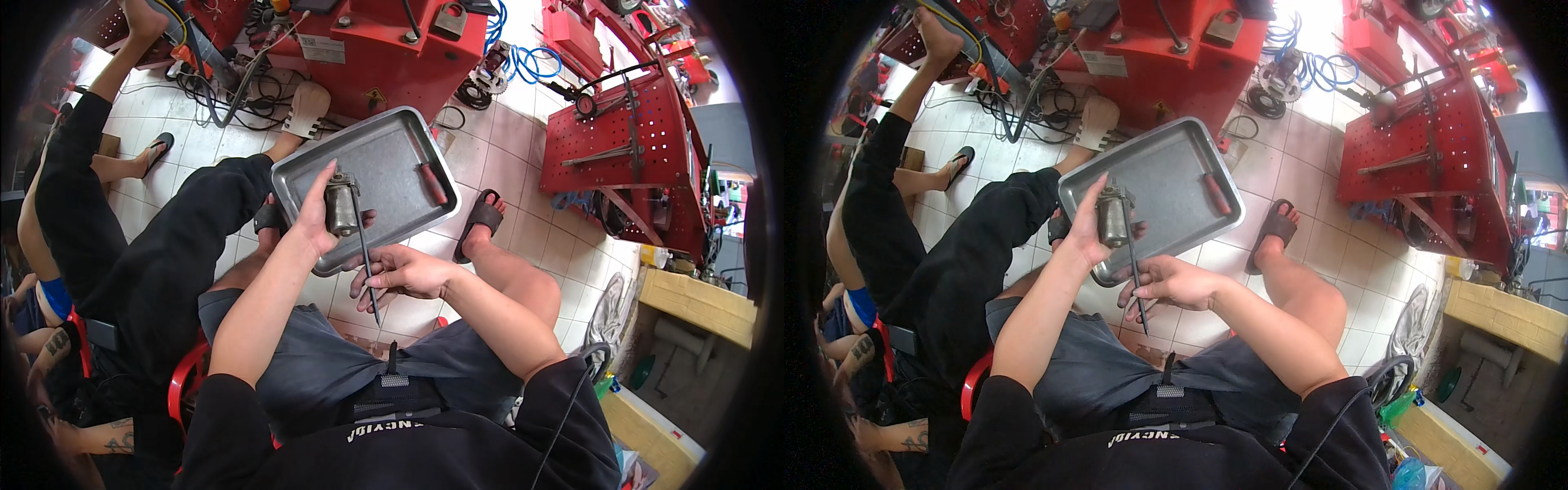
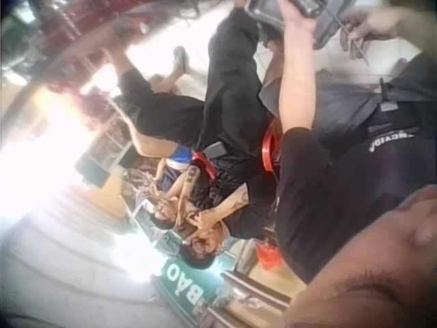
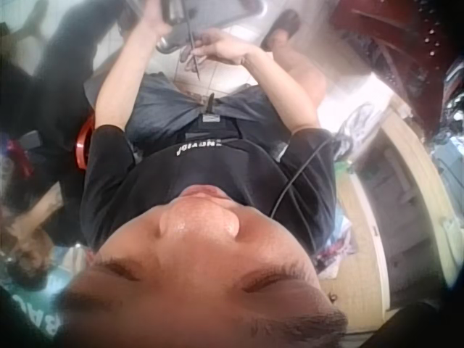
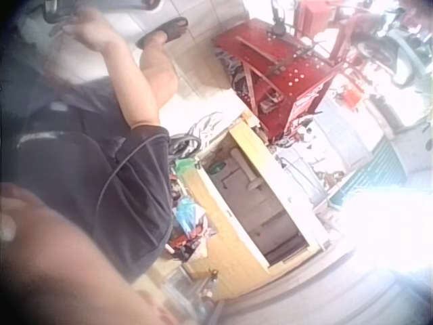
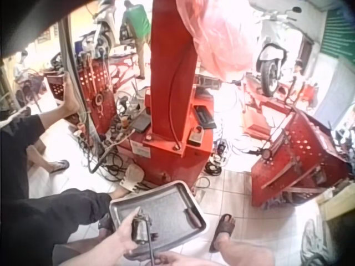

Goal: The person uses a thin metal tool to scrape and clean the internal components of a motorcycle starter motor while holding the part over a metal tray.

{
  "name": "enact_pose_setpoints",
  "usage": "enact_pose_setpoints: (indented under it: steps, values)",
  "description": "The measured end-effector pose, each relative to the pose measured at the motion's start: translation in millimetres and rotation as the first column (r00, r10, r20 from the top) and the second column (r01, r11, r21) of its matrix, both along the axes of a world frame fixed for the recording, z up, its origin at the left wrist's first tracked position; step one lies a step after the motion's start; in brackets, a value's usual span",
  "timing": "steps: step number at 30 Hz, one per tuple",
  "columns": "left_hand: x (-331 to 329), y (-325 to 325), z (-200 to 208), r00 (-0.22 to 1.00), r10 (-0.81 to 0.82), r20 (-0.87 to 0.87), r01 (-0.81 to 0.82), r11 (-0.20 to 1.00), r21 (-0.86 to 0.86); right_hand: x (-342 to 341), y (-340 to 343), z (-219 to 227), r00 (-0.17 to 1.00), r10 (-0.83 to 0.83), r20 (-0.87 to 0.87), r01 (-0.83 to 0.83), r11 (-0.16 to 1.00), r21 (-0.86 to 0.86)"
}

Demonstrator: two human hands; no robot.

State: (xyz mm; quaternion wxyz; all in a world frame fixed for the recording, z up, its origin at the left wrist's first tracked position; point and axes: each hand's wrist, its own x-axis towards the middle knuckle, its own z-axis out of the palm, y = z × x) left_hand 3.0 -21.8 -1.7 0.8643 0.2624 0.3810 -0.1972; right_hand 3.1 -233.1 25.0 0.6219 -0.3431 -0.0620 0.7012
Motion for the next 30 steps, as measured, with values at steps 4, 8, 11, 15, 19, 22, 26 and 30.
enact_pose_setpoints:
  steps: [4, 8, 11, 15, 19, 22, 26, 30]
  values:
    - [0.1, -0.5, -0.9, 1.000, -0.008, 0.004, 0.007, 1.000, 0.013, -0.7, -0.1, -1.6, 1.000, 0.000, 0.030, 0.000, 1.000, -0.007]
    - [-0.4, 0.1, -1.4, 1.000, -0.005, -0.018, 0.005, 1.000, 0.009, -1.5, 0.7, -1.0, 0.999, -0.009, 0.044, 0.009, 1.000, 0.001]
    - [-0.4, 1.1, -3.2, 1.000, -0.010, -0.012, 0.010, 1.000, 0.005, -1.1, 0.9, -0.3, 0.999, -0.005, 0.041, 0.006, 1.000, -0.017]
    - [-0.3, 0.9, -4.2, 1.000, -0.013, -0.003, 0.013, 1.000, -0.001, -1.7, 0.5, -1.4, 1.000, -0.015, 0.027, 0.016, 0.999, -0.028]
    - [-0.7, 2.2, -7.5, 1.000, -0.020, 0.013, 0.020, 1.000, 0.016, -0.6, 1.6, 2.1, 0.998, -0.044, -0.053, 0.042, 0.998, -0.045]
    - [-0.1, 3.2, -9.0, 0.998, -0.041, 0.038, 0.038, 0.997, 0.070, 5.0, -1.6, -2.2, 0.998, -0.051, -0.024, 0.049, 0.997, -0.067]
    - [0.0, -0.2, -3.5, 0.998, -0.038, 0.042, 0.033, 0.993, 0.115, 6.3, -3.2, -4.4, 0.997, -0.069, 0.019, 0.071, 0.989, -0.131]
    - [-1.8, -2.0, -3.7, 0.998, -0.044, 0.039, 0.038, 0.989, 0.141, 3.5, -1.9, -3.6, 0.988, -0.041, 0.152, 0.078, 0.967, -0.242]
